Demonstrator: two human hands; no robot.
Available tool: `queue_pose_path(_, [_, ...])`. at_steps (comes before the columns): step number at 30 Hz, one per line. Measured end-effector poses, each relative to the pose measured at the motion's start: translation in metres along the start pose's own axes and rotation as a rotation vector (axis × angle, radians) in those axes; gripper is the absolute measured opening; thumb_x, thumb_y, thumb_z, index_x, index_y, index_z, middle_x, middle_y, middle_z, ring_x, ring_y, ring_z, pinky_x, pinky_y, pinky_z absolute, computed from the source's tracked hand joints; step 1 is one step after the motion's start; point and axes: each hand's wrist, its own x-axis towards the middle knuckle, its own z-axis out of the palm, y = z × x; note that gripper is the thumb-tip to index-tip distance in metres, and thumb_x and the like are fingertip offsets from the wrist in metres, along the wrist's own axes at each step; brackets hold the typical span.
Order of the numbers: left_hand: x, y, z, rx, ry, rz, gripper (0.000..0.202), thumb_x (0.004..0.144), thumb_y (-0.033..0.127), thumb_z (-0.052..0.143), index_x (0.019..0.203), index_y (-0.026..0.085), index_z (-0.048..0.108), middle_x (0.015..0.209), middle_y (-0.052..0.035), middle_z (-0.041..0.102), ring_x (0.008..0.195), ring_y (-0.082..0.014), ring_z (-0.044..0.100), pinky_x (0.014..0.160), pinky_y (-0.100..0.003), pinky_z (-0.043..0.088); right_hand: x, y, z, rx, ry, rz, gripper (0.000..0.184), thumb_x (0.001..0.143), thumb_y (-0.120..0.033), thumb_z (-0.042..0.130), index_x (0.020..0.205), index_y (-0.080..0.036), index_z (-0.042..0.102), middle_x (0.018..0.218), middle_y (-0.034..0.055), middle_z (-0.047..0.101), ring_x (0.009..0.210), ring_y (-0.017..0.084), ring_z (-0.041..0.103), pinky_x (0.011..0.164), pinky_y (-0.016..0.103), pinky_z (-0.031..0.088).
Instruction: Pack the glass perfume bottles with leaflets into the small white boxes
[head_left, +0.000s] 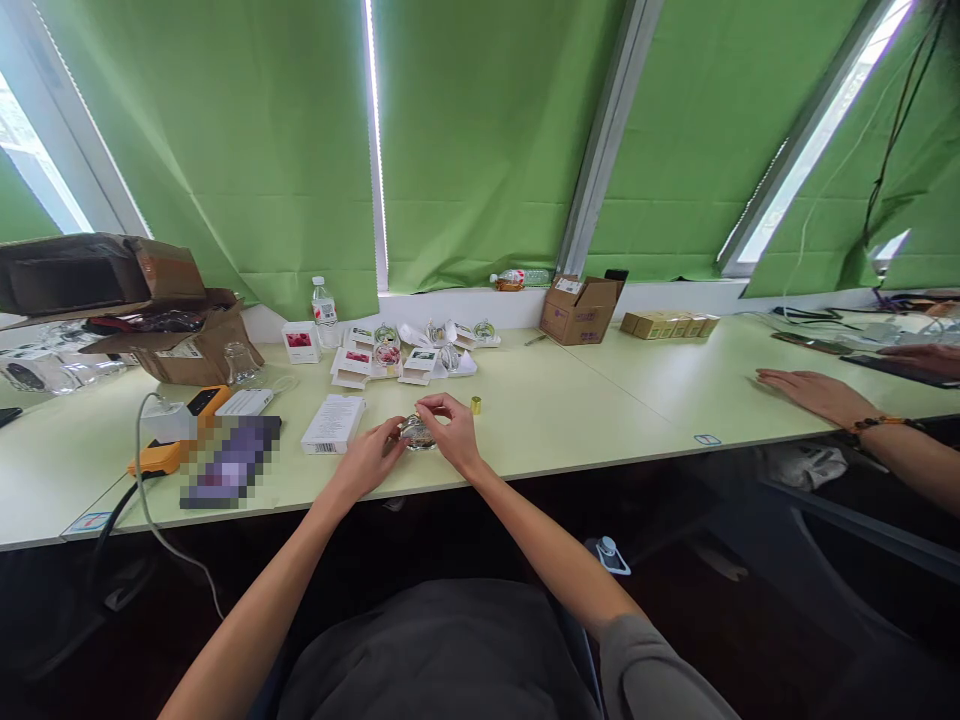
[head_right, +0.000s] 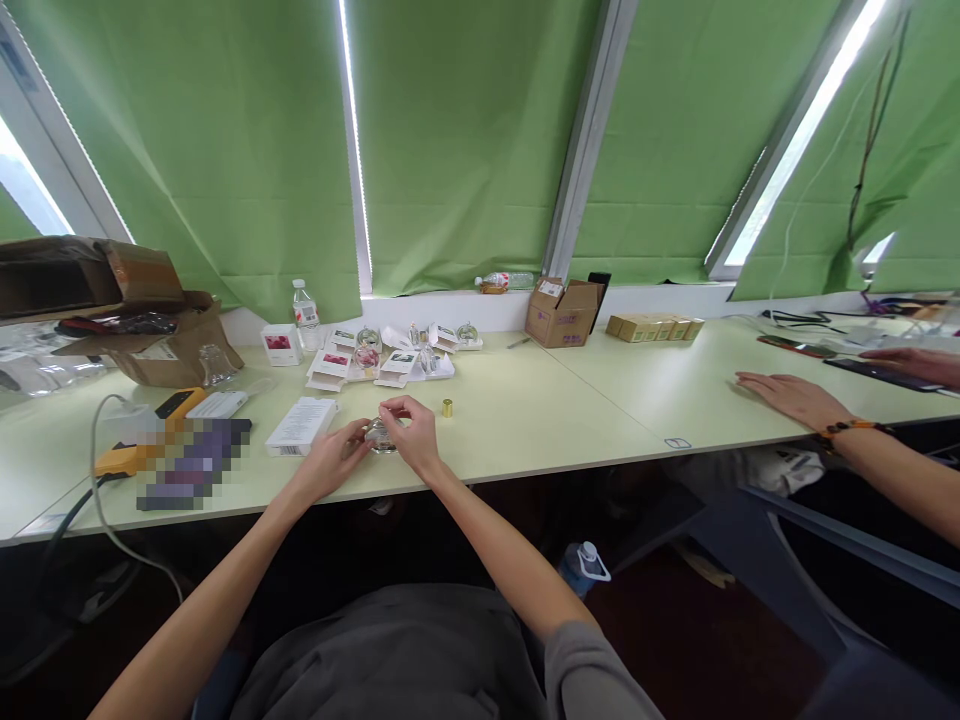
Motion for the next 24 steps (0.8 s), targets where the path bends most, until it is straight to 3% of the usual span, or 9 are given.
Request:
queue_pose_path(16, [0.0002, 0.0, 0.0002, -0.003, -0.012, -0.006, 0.037, 0.095, 0.042, 0.041, 0.125, 0.023, 0.051, 0.104, -0.0075, 0.069, 0.097, -0.0255, 0.065, 0.082, -0.036, 0.049, 0.0007, -0.0011, -0.0002, -0.018, 0.011, 0.01, 0.017, 0.083, -0.034, 0.06, 0.085, -0.02, 0.07, 0.085, 0.0044, 0.07, 0.081, 0.019, 0.066, 0.078, 0.033, 0.055])
queue_pose_path(24, [0.0001, -0.002, 0.0003, 0.009, -0.019, -0.014, 0.038, 0.095, 0.043, 0.041, 0.126, 0.023, 0.051, 0.103, -0.0069, 0.069, 0.097, -0.0255, 0.065, 0.082, -0.036, 0.049, 0.0038, 0.0036, -0.0011, 0.082, 0.003, 0.152, 0.018, 0.08, -0.035, 0.064, 0.083, -0.019, 0.07, 0.083, 0.0049, 0.071, 0.078, 0.019, 0.067, 0.075, 0.033, 0.056])
